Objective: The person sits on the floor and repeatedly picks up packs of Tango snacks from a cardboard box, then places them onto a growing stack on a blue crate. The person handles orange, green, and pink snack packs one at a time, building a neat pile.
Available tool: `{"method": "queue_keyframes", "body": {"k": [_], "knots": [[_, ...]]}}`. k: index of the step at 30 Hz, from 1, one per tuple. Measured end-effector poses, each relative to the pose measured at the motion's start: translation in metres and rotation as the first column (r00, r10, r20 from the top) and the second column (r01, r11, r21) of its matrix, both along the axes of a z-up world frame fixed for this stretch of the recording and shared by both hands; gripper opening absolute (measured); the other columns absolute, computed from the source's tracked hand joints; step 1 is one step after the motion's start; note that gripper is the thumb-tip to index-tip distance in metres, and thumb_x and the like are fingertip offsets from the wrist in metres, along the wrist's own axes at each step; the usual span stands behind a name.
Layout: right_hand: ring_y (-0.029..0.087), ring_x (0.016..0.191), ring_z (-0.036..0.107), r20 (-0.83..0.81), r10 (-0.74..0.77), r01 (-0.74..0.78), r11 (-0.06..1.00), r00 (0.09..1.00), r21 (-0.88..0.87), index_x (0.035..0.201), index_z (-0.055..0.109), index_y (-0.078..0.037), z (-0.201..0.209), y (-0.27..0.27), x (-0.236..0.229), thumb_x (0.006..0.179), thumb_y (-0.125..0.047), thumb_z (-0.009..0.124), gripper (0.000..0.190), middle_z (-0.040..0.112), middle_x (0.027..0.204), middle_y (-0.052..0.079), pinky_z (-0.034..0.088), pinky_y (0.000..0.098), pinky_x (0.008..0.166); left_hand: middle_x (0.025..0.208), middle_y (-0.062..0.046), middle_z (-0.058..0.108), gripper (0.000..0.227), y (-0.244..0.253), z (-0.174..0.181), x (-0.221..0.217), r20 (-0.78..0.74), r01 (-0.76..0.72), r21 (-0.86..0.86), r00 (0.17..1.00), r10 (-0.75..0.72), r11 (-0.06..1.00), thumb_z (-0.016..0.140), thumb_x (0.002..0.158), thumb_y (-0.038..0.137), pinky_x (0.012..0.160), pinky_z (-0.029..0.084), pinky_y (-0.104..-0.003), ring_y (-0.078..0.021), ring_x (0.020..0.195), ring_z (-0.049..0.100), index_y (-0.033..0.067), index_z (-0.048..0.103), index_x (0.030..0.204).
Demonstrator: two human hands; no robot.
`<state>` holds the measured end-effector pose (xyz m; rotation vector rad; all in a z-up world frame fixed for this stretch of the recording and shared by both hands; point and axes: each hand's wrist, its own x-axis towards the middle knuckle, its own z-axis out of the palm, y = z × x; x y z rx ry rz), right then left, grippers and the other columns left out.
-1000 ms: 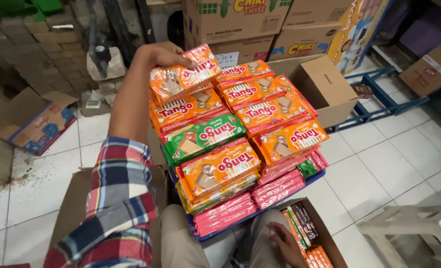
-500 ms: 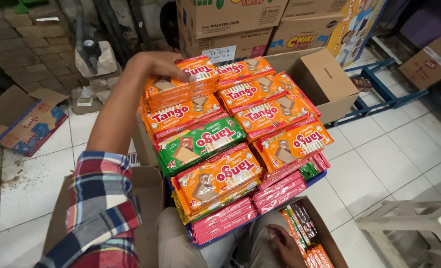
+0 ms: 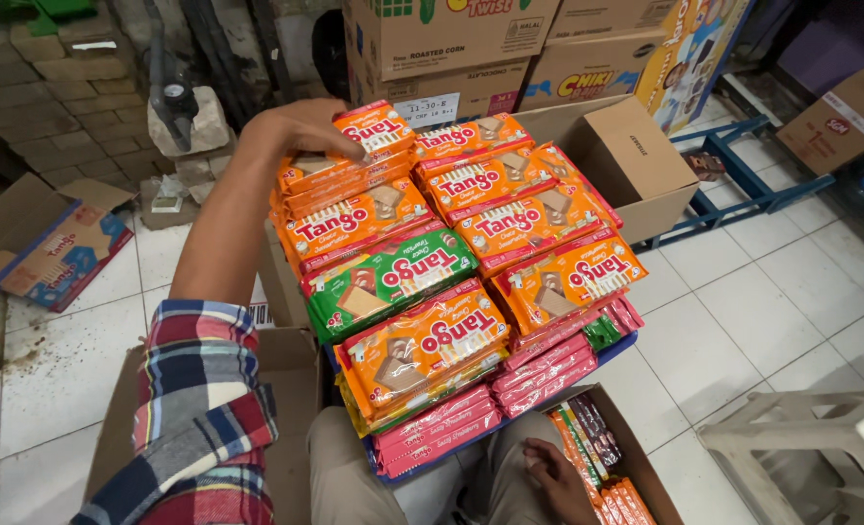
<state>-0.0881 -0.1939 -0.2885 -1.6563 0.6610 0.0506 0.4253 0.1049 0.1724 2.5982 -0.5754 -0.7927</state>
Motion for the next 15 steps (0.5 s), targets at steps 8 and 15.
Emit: {"method": "queue_keyframes", "body": {"k": [8, 15], "knots": [[0.015, 0.118, 0.074, 0.035, 0.074, -0.071, 0.994, 0.997, -0.085, 0.131, 0.07, -0.01, 0.004, 0.003, 0.004, 0.091, -0.014, 0.066, 0.041, 0.08, 0.127, 0.006, 0.052, 0.0282, 0.105, 0.123, -0.015, 0.069, 0.069, 0.008, -0.01, 0.001, 0.226, -0.077, 0.015, 0.971, 0.072, 0.997, 0.07, 0.071, 0.055, 0.078, 0.05, -0.042, -0.0319, 0.101, 0.067, 0.0081, 0.061, 0.12], [0.014, 0.115, 0.072, 0.018, 0.03, -0.028, 0.994, 0.999, -0.102, 0.127, 0.073, -0.012, 0.012, 0.012, 0.009, 0.089, -0.016, 0.073, 0.039, 0.081, 0.124, 0.005, 0.049, 0.0256, 0.102, 0.125, -0.016, 0.07, 0.089, 0.023, -0.025, -0.001, 0.392, -0.457, -0.123, 0.793, 0.466, 0.881, 0.07, 0.068, 0.073, 0.079, 0.054, -0.049, -0.0402, 0.107, 0.068, 0.0029, 0.067, 0.122]]}}
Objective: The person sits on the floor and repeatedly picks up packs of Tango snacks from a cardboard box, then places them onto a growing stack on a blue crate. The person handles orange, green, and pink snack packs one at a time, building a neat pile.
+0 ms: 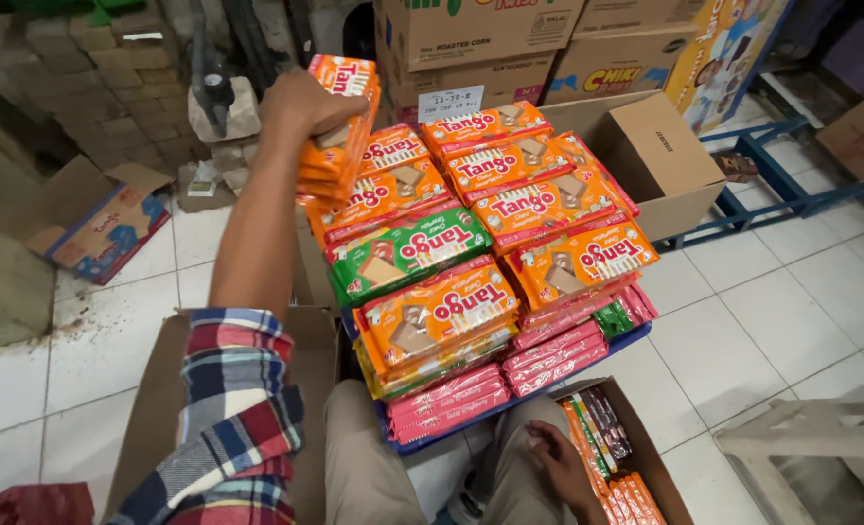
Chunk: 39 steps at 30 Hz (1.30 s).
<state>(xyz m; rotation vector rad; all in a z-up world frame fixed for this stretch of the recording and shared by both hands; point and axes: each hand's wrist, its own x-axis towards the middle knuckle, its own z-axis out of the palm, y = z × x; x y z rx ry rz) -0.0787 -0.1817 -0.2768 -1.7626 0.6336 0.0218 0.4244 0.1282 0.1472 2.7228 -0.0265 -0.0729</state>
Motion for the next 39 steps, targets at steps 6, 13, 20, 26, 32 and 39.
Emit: {"method": "queue_keyframes", "body": {"k": [6, 13, 20, 26, 32, 39], "knots": [[0.015, 0.119, 0.071, 0.011, 0.038, -0.038, 0.999, 0.999, 0.006, 0.127, 0.073, -0.012, 0.005, 0.0, 0.002, 0.087, -0.014, 0.073, 0.04, 0.079, 0.127, 0.005, 0.048, 0.027, 0.105, 0.146, -0.019, 0.05, 0.123, -0.02, -0.013, -0.027, -0.035, -0.187, 0.015, 0.982, 0.187, 0.982, 0.073, 0.08, 0.072, 0.097, 0.055, -0.046, -0.0337, 0.131, 0.055, 0.0027, 0.012, 0.161], [0.012, 0.104, 0.07, 0.026, 0.024, -0.024, 1.0, 0.999, 0.003, 0.127, 0.074, -0.012, 0.01, 0.003, -0.001, 0.087, -0.014, 0.073, 0.04, 0.079, 0.126, 0.002, 0.05, 0.0246, 0.1, 0.149, -0.022, 0.039, 0.105, -0.024, -0.022, -0.033, -0.128, -0.273, 0.028, 0.953, 0.275, 0.961, 0.063, 0.083, 0.074, 0.096, 0.054, -0.044, -0.0307, 0.131, 0.052, 0.0194, 0.022, 0.163], [0.013, 0.112, 0.071, 0.074, 0.032, -0.033, 0.999, 0.997, 0.009, 0.126, 0.074, -0.011, 0.01, 0.003, -0.004, 0.087, -0.016, 0.074, 0.039, 0.078, 0.127, 0.004, 0.049, 0.0258, 0.103, 0.159, -0.018, 0.032, 0.121, -0.009, -0.023, -0.044, -0.207, -0.24, -0.01, 0.95, 0.233, 0.971, 0.053, 0.078, 0.094, 0.103, 0.049, -0.048, -0.037, 0.139, 0.046, 0.0244, 0.012, 0.167], [0.012, 0.1, 0.07, 0.049, 0.043, -0.043, 0.999, 0.998, -0.006, 0.125, 0.075, -0.013, 0.012, 0.005, -0.003, 0.088, -0.016, 0.075, 0.037, 0.078, 0.122, 0.002, 0.05, 0.0244, 0.096, 0.156, -0.019, 0.035, 0.119, -0.003, -0.023, -0.052, -0.194, -0.21, -0.031, 0.96, 0.201, 0.977, 0.056, 0.075, 0.09, 0.107, 0.044, -0.049, -0.0385, 0.138, 0.046, 0.0238, 0.015, 0.166], [0.013, 0.097, 0.069, 0.075, 0.019, -0.022, 0.999, 0.997, 0.031, 0.124, 0.075, -0.01, 0.017, 0.007, -0.003, 0.088, -0.013, 0.075, 0.036, 0.078, 0.12, 0.004, 0.051, 0.0251, 0.096, 0.161, -0.021, 0.029, 0.119, 0.0, -0.02, -0.061, -0.19, -0.179, -0.039, 0.967, 0.169, 0.983, 0.044, 0.076, 0.098, 0.109, 0.043, -0.052, -0.0422, 0.143, 0.041, 0.0255, 0.014, 0.166], [0.013, 0.107, 0.072, 0.121, 0.062, -0.045, 0.989, 0.991, -0.141, 0.124, 0.073, -0.014, 0.022, 0.006, -0.008, 0.094, -0.024, 0.065, 0.032, 0.079, 0.119, 0.002, 0.054, 0.0267, 0.094, 0.156, -0.026, 0.026, 0.114, 0.002, -0.022, -0.088, 0.27, -0.054, -0.008, 0.961, 0.054, 0.999, 0.044, 0.085, 0.097, 0.107, 0.039, -0.054, -0.0508, 0.131, 0.047, 0.0148, 0.027, 0.163]]}}
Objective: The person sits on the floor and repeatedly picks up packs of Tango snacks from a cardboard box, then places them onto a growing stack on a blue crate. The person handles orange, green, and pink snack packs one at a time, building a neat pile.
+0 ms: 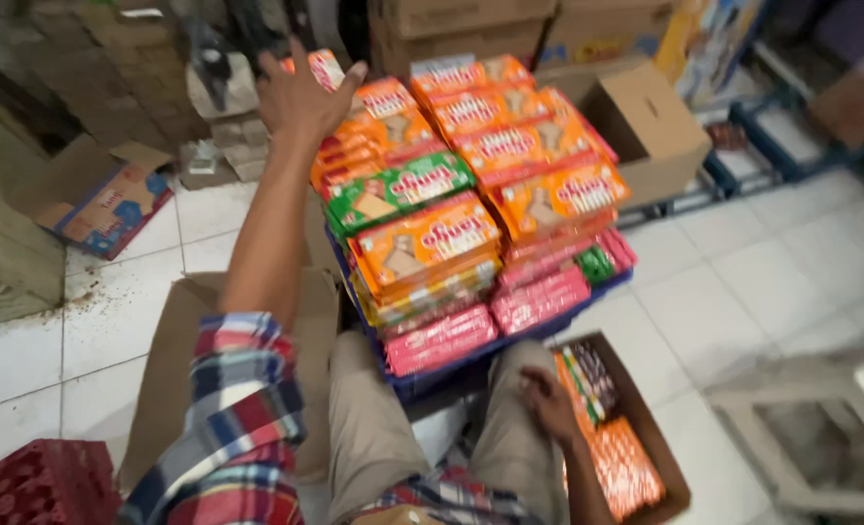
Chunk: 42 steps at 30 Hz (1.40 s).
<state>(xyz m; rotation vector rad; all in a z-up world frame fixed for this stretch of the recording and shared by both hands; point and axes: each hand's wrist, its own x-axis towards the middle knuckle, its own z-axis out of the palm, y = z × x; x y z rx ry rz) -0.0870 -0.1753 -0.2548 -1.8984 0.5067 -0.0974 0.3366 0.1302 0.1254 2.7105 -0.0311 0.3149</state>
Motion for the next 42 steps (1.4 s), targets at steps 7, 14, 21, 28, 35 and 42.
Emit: {"method": "queue_keyframes", "body": {"k": [7, 14, 21, 28, 35, 42], "knots": [[0.01, 0.087, 0.06, -0.054, -0.381, 0.385, 0.907, 0.923, 0.168, 0.1, 0.074, -0.016, -0.009, 0.002, -0.043, 0.095, -0.026, 0.068, 0.013, 0.07, 0.091, -0.002, 0.048, 0.0279, 0.078, 0.114, -0.008, 0.071, 0.046, -0.044, -0.065, -0.257, 0.572, 0.712, 0.144, 0.507, -0.645, 0.687, 0.079, 0.095, 0.035, 0.083, 0.058, -0.036, -0.0264, 0.103, 0.072, 0.0088, 0.066, 0.13], [0.024, 0.084, 0.075, -0.338, -0.466, 0.563, 0.772, 0.817, 0.295, 0.127, 0.067, -0.012, -0.029, -0.001, -0.116, 0.095, -0.027, 0.071, 0.035, 0.073, 0.104, 0.015, 0.063, 0.0367, 0.068, 0.082, -0.003, 0.058, 0.025, -0.113, -0.26, -0.392, 0.254, 0.903, -0.108, 0.429, -0.867, 0.415, 0.076, 0.083, 0.034, 0.059, 0.054, -0.035, -0.025, 0.067, 0.064, 0.0139, 0.071, 0.097], [0.026, 0.079, 0.077, -0.461, -0.446, 0.502, 0.865, 0.767, -0.002, 0.128, 0.07, -0.01, -0.085, -0.005, -0.152, 0.096, -0.043, 0.066, 0.046, 0.076, 0.089, 0.015, 0.063, 0.0375, 0.063, 0.094, -0.003, 0.064, 0.024, -0.152, -0.328, -0.423, 0.075, 0.931, 0.065, 0.354, -0.932, 0.358, 0.074, 0.078, 0.032, 0.071, 0.048, -0.048, -0.0302, 0.086, 0.062, 0.0169, 0.076, 0.097], [0.021, 0.074, 0.077, -0.488, -0.6, 0.697, 0.717, 0.633, 0.023, 0.129, 0.067, -0.017, -0.118, -0.05, -0.114, 0.095, -0.023, 0.067, 0.035, 0.076, 0.086, 0.012, 0.066, 0.0273, 0.058, 0.083, 0.002, 0.058, 0.008, -0.143, -0.349, -0.417, 0.253, 0.907, 0.01, 0.405, -0.879, 0.421, 0.072, 0.071, 0.025, 0.068, 0.04, -0.037, -0.0217, 0.082, 0.057, 0.019, 0.068, 0.076], [0.027, 0.083, 0.077, -0.506, -0.644, 0.75, 0.662, 0.573, 0.006, 0.118, 0.074, -0.017, -0.142, -0.071, -0.091, 0.092, -0.031, 0.073, 0.03, 0.077, 0.093, 0.014, 0.065, 0.0366, 0.071, 0.08, 0.002, 0.056, 0.012, -0.154, -0.352, -0.412, 0.254, 0.908, -0.011, 0.407, -0.877, 0.419, 0.072, 0.074, 0.029, 0.066, 0.039, -0.038, -0.0221, 0.077, 0.056, 0.0199, 0.064, 0.073], [0.021, 0.082, 0.078, -0.348, -0.732, 0.764, 0.642, 0.586, -0.064, 0.114, 0.076, -0.014, -0.13, -0.064, -0.1, 0.086, -0.018, 0.079, 0.028, 0.079, 0.09, 0.007, 0.065, 0.0311, 0.074, 0.076, 0.0, 0.058, 0.013, -0.163, -0.348, -0.414, 0.258, 0.918, -0.02, 0.387, -0.885, 0.396, 0.074, 0.073, 0.028, 0.065, 0.04, -0.038, -0.0229, 0.074, 0.057, 0.0182, 0.066, 0.07]]}}
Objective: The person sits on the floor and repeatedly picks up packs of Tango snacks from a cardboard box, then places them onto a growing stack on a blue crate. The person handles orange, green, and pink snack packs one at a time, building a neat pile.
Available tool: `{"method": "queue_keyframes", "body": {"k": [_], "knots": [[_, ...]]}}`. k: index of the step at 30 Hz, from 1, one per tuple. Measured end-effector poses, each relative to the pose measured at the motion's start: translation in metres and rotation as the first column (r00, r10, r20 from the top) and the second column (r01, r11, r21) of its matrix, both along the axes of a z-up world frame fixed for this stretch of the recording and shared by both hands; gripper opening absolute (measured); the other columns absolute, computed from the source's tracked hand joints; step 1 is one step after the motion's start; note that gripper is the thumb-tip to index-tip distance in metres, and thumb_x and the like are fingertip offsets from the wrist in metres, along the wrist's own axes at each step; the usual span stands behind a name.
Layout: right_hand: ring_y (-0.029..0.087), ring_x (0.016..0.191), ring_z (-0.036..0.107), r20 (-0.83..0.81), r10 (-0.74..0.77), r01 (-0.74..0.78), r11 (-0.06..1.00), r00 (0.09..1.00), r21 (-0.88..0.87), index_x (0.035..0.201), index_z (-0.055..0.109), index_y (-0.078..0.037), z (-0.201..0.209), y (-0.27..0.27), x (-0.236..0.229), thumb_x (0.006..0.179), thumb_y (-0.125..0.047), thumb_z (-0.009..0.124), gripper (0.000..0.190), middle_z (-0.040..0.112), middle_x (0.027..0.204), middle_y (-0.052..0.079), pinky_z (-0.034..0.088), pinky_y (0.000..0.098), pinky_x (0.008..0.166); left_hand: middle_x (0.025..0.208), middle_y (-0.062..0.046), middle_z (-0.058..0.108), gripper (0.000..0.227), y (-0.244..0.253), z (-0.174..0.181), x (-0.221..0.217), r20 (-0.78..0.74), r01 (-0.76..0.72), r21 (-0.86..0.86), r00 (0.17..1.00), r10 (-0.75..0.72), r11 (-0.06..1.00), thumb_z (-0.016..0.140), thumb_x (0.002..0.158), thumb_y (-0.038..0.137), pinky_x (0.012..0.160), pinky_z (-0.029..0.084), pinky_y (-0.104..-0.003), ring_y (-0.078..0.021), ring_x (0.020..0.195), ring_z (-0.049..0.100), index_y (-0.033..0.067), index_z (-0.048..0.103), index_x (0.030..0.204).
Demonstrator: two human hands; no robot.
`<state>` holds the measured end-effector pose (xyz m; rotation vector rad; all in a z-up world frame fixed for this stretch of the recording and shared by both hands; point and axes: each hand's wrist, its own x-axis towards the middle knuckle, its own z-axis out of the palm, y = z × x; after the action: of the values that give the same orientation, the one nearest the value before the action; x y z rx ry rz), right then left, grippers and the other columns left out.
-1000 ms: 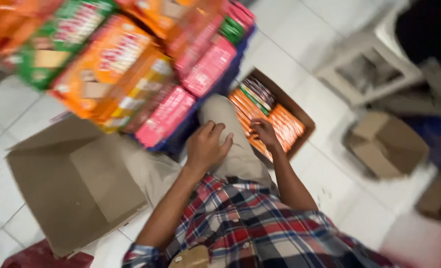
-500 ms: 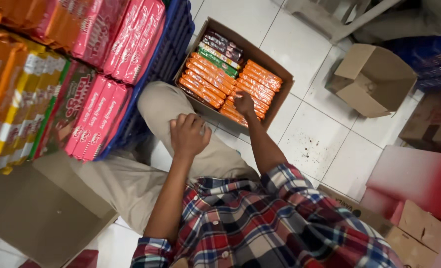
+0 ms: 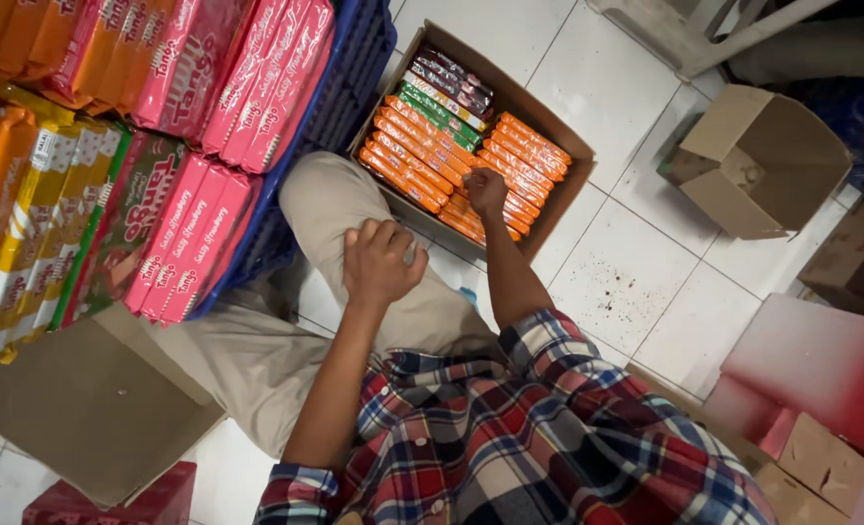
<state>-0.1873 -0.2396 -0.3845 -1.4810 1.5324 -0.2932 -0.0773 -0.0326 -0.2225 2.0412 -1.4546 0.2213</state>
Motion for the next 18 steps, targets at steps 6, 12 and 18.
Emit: {"method": "queue_keyframes", "body": {"k": [6, 12, 18], "knots": [[0.037, 0.1, 0.074, -0.165, 0.363, -0.385, 0.914, 0.917, -0.127, 0.104, 0.078, -0.019, 0.007, -0.006, -0.01, 0.086, -0.028, 0.082, 0.02, 0.078, 0.096, 0.009, 0.057, 0.05, 0.092, 0.077, 0.0, 0.058, 0.012, 0.0, 0.0, 0.0, -0.034, 0.0, 0.017, 0.999, 0.0, 1.0, 0.073, 0.074, 0.029, 0.066, 0.041, -0.038, -0.0237, 0.076, 0.058, 0.0182, 0.067, 0.071], [0.043, 0.091, 0.072, -0.11, 0.402, -0.416, 0.859, 0.909, -0.298, 0.1, 0.075, -0.008, 0.03, -0.012, -0.009, 0.094, -0.018, 0.072, 0.013, 0.071, 0.088, 0.019, 0.057, 0.0518, 0.082, 0.075, 0.0, 0.058, 0.014, 0.002, -0.001, 0.001, -0.007, 0.0, 0.025, 1.0, 0.0, 1.0, 0.075, 0.075, 0.03, 0.068, 0.042, -0.037, -0.022, 0.075, 0.057, 0.018, 0.069, 0.071], [0.035, 0.09, 0.069, 0.191, 0.04, -0.049, 0.998, 0.981, 0.045, 0.113, 0.055, -0.019, 0.063, -0.033, 0.019, 0.102, -0.052, 0.045, 0.036, 0.063, 0.098, 0.012, 0.05, 0.045, 0.077, 0.078, 0.0, 0.061, 0.012, 0.007, -0.008, 0.001, -0.006, -0.005, 0.05, 1.0, 0.006, 0.999, 0.073, 0.076, 0.029, 0.067, 0.042, -0.037, -0.0222, 0.076, 0.059, 0.0178, 0.071, 0.072]]}}
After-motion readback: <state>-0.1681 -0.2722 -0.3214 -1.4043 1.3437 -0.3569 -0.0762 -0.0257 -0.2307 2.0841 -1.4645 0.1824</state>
